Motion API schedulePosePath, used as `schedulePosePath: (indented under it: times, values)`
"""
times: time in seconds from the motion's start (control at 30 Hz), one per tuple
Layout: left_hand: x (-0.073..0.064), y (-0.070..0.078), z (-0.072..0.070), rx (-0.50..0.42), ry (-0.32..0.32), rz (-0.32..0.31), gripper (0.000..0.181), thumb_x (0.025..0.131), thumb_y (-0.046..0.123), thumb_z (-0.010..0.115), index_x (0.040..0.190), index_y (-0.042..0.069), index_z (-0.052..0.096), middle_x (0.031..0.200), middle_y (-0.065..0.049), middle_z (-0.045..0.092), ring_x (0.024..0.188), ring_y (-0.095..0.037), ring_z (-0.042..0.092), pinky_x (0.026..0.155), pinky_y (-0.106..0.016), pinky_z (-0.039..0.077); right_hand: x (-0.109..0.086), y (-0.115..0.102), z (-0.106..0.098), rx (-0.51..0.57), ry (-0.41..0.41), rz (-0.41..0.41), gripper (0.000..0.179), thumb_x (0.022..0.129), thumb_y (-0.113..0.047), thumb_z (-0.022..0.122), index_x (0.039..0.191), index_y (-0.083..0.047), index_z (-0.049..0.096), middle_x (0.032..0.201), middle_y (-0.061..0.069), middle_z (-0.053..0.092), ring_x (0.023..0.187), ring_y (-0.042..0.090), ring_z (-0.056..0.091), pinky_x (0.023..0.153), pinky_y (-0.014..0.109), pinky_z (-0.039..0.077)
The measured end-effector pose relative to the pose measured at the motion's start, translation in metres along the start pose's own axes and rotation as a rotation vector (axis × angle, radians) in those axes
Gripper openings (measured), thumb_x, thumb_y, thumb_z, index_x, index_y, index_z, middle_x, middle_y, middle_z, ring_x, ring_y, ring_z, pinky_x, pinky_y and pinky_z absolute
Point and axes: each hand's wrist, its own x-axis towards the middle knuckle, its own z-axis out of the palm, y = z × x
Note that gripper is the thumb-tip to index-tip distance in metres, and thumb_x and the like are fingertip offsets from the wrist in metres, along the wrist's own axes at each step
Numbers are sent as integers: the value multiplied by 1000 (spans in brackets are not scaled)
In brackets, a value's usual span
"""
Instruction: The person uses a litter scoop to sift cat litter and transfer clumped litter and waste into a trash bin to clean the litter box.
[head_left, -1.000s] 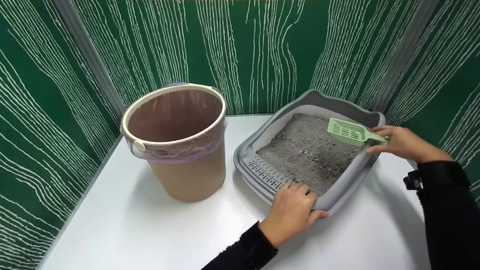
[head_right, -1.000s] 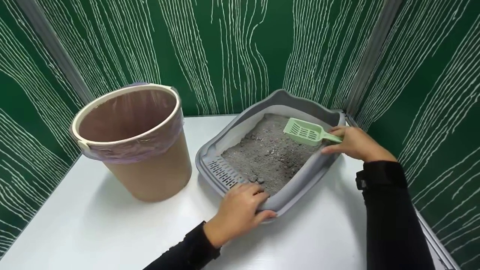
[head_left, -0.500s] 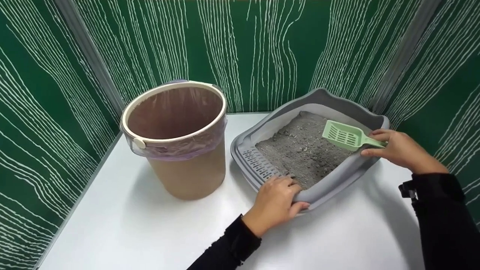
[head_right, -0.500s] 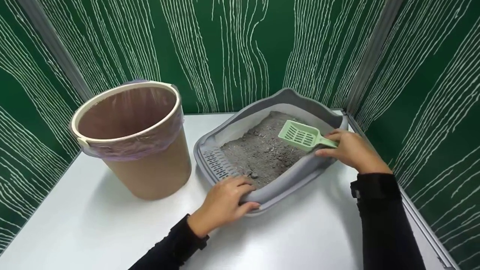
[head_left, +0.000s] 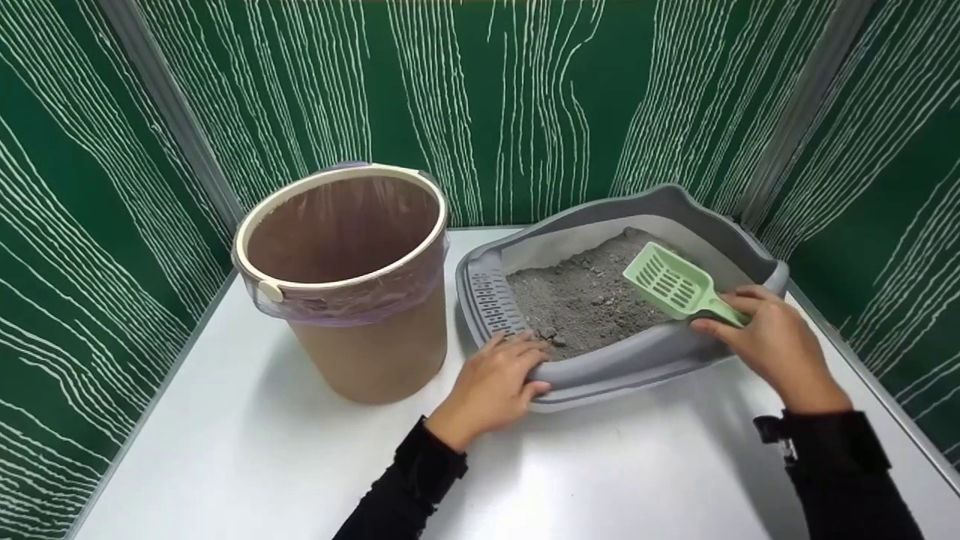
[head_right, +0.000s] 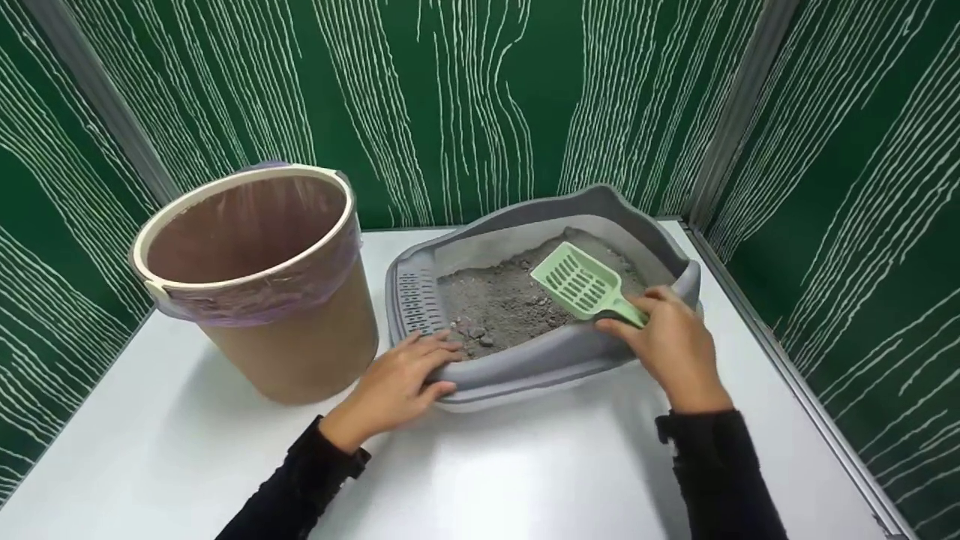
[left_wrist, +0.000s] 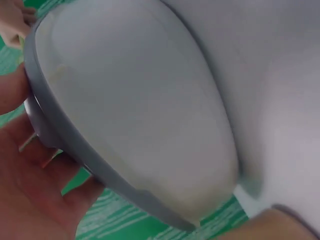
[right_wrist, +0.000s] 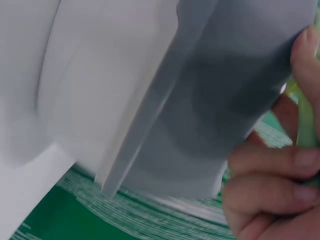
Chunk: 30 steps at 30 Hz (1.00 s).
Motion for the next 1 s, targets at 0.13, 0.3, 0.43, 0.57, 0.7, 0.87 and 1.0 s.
schedulePosePath:
  times: [0.13, 0.3, 0.43, 0.57, 0.7, 0.87, 1.0]
  values:
    - [-5, -18, -6, -39, -5, -13, 50, 104, 35, 65, 148, 11, 60, 159, -4, 54, 156, -21, 39, 129, -49, 20, -18, -19, 11, -10, 88, 21, 76, 89, -48, 85, 140, 3, 64, 138, 28, 59, 112, 52, 60, 81, 63, 50]
    - [-11, -37, -10, -165, 58, -17, 49, 100, 25, 72, 144, 7, 64, 156, -9, 57, 153, -27, 44, 127, -49, 27, -36, -37, 25, -29, 228, 0, 69, 83, -42, 91, 132, 2, 71, 127, 27, 64, 97, 47, 65, 66, 59, 51]
    - [-12, -48, -10, -245, 131, -25, 46, 96, 20, 76, 140, 6, 68, 151, -11, 61, 148, -29, 51, 122, -48, 35, -45, -48, 33, -22, 312, -9, 63, 79, -35, 95, 126, 2, 75, 120, 27, 66, 88, 43, 66, 59, 54, 49]
    - [-12, -56, -6, -290, 181, -25, 44, 94, 18, 78, 137, 7, 70, 147, -11, 64, 145, -29, 54, 121, -45, 38, -50, -55, 37, -12, 361, -19, 60, 76, -31, 98, 121, 2, 77, 115, 26, 67, 87, 42, 68, 58, 52, 49]
    - [-14, -59, -1, -301, 220, 6, 42, 95, 18, 77, 135, 5, 71, 146, -13, 65, 144, -31, 56, 120, -44, 40, -52, -55, 40, -6, 384, -22, 58, 75, -27, 99, 121, 2, 78, 114, 26, 67, 88, 42, 67, 61, 53, 49]
    - [-17, -58, 0, -282, 268, 37, 41, 95, 19, 77, 133, 3, 72, 144, -14, 66, 139, -33, 60, 117, -42, 44, -53, -56, 40, 14, 396, -21, 58, 77, -25, 98, 123, 3, 76, 114, 26, 67, 90, 42, 67, 65, 57, 51]
    - [-26, -53, -2, -267, 286, 36, 40, 95, 20, 78, 131, 3, 73, 142, -16, 68, 134, -34, 64, 113, -42, 48, -57, -58, 40, 22, 392, -23, 59, 77, -25, 98, 124, 2, 76, 116, 26, 67, 91, 43, 67, 65, 60, 52]
